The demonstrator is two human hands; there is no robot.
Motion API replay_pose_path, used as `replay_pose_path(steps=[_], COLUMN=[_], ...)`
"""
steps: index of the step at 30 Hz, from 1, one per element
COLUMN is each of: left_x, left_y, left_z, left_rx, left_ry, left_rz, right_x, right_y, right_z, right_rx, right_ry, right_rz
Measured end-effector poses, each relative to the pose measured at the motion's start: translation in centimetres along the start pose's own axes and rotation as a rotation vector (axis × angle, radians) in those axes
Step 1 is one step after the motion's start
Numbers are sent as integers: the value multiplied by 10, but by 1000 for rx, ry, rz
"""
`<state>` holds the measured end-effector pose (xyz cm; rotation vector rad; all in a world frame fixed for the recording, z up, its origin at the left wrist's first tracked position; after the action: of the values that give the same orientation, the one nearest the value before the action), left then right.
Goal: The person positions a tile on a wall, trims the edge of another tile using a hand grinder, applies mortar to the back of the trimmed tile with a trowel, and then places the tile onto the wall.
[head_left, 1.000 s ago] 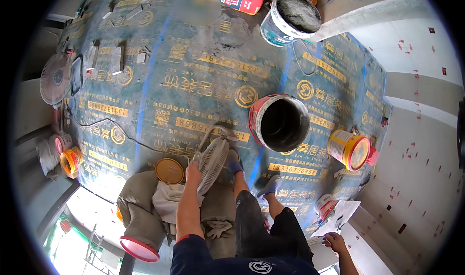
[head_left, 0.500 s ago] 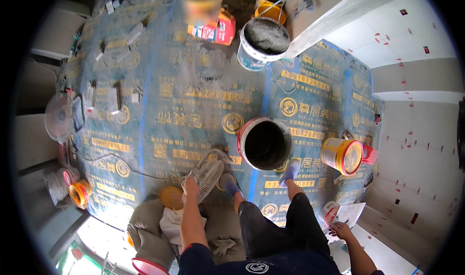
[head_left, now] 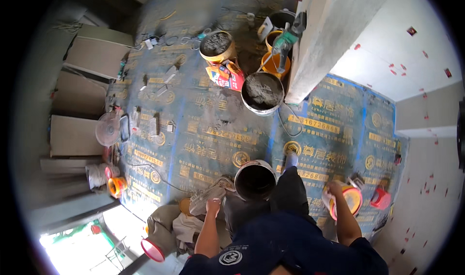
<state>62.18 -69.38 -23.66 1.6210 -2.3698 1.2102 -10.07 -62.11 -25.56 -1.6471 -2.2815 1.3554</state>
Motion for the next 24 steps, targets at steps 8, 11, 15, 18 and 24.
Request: replay_pose_path(steps=[8, 11, 15, 18, 24], left_x=[-22, 41, 89, 160, 277], left_y=[-93, -51, -67, -50, -89], left_z=[-1, 8, 46, 95, 238], left_rx=[77, -25, -46, -2, -117], left_ry=[273, 625, 310, -268, -137], left_rz=[421, 825, 420, -484, -377], right_x=[-466, -550, -656, -685, -713], right_y=[-52, -37, 21, 40, 103], right_z=[26, 38, 31, 85, 229], right_rx=[-209, -186, -271, -29, 392], right_ry=[-323, -540, -558, -524, -448], right_rz=[609, 498, 441, 302, 30])
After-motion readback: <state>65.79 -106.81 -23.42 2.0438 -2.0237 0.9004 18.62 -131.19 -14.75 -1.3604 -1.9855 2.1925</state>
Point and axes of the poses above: each hand's wrist, its own z-axis towards the middle knuckle, its own y-axis out of the palm, x = y × z, the point moved 7 cm from there along z, towards the middle knuckle, and after that the axes turned 13 degrees about x, right-handed, at the moved point
